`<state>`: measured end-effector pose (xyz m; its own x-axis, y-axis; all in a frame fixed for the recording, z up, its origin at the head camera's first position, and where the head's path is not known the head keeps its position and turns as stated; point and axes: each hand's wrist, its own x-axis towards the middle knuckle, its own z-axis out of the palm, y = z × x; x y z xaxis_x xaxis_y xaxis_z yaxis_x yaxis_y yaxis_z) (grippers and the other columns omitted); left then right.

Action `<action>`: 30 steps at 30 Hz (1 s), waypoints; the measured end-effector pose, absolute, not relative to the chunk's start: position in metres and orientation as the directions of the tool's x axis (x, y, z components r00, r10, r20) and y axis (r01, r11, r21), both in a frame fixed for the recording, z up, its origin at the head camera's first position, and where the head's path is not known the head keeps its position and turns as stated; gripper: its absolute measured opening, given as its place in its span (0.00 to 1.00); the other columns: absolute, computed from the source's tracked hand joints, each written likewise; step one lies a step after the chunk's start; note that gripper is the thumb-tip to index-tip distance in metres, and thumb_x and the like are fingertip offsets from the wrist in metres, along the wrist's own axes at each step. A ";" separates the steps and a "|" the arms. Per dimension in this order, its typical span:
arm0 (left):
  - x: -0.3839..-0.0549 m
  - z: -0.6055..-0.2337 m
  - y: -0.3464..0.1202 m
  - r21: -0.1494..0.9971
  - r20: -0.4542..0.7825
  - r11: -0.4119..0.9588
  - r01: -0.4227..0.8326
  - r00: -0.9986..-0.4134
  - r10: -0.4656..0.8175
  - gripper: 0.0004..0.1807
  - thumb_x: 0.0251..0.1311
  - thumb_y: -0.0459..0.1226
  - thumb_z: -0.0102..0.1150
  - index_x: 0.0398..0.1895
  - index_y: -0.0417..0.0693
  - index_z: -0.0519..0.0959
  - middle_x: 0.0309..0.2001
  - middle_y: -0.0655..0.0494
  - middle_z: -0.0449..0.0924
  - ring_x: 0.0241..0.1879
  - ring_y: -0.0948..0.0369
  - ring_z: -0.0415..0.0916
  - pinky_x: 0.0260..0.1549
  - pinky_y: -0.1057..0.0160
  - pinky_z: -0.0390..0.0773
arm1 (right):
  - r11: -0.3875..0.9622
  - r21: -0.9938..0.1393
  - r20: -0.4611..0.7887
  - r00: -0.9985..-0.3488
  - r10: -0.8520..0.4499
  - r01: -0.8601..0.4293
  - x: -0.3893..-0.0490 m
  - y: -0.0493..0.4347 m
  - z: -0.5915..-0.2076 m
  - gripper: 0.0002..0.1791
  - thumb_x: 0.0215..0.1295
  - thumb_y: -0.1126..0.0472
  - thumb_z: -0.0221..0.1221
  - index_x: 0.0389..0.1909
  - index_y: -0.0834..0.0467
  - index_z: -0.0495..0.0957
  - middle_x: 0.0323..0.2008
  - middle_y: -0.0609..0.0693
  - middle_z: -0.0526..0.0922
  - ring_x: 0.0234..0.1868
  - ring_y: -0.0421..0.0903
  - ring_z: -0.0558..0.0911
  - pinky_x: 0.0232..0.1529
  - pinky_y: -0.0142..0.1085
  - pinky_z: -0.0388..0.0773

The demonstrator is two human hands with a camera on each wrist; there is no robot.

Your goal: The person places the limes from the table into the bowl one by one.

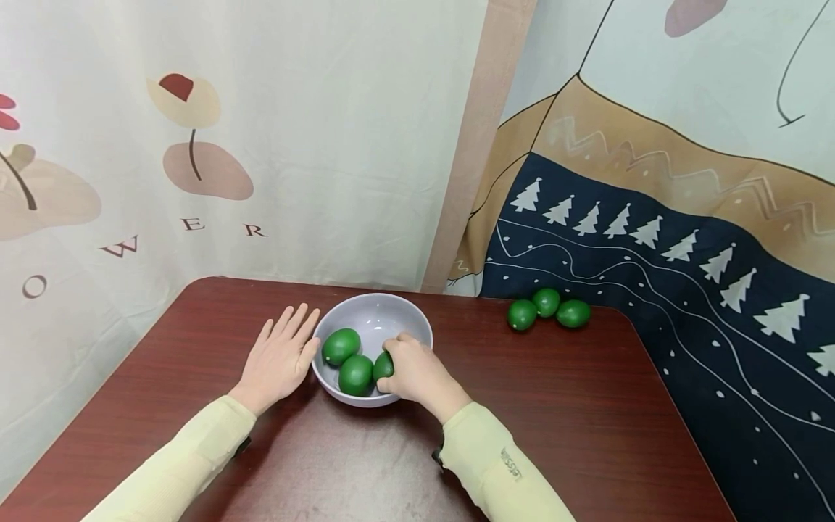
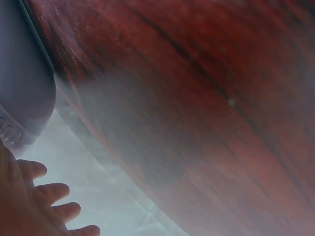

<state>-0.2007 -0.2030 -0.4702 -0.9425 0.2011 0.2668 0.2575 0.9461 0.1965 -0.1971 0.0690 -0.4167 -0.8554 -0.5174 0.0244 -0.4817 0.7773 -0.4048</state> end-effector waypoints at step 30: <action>-0.201 -0.471 -0.203 0.200 0.266 0.946 0.254 -0.944 0.197 0.32 0.81 0.51 0.37 0.80 0.46 0.62 0.79 0.41 0.58 0.80 0.41 0.51 0.75 0.35 0.50 | 0.762 -0.417 0.067 -0.852 -0.519 -0.496 -0.193 0.072 -0.420 0.23 0.60 0.56 0.72 0.54 0.63 0.83 0.48 0.55 0.82 0.40 0.47 0.81 0.45 0.42 0.82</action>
<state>-0.2012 -0.2030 -0.4711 -0.9436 0.1973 0.2658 0.2543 0.9461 0.2004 -0.1931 0.0720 -0.4199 -0.8523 -0.5187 0.0671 -0.4963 0.7616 -0.4167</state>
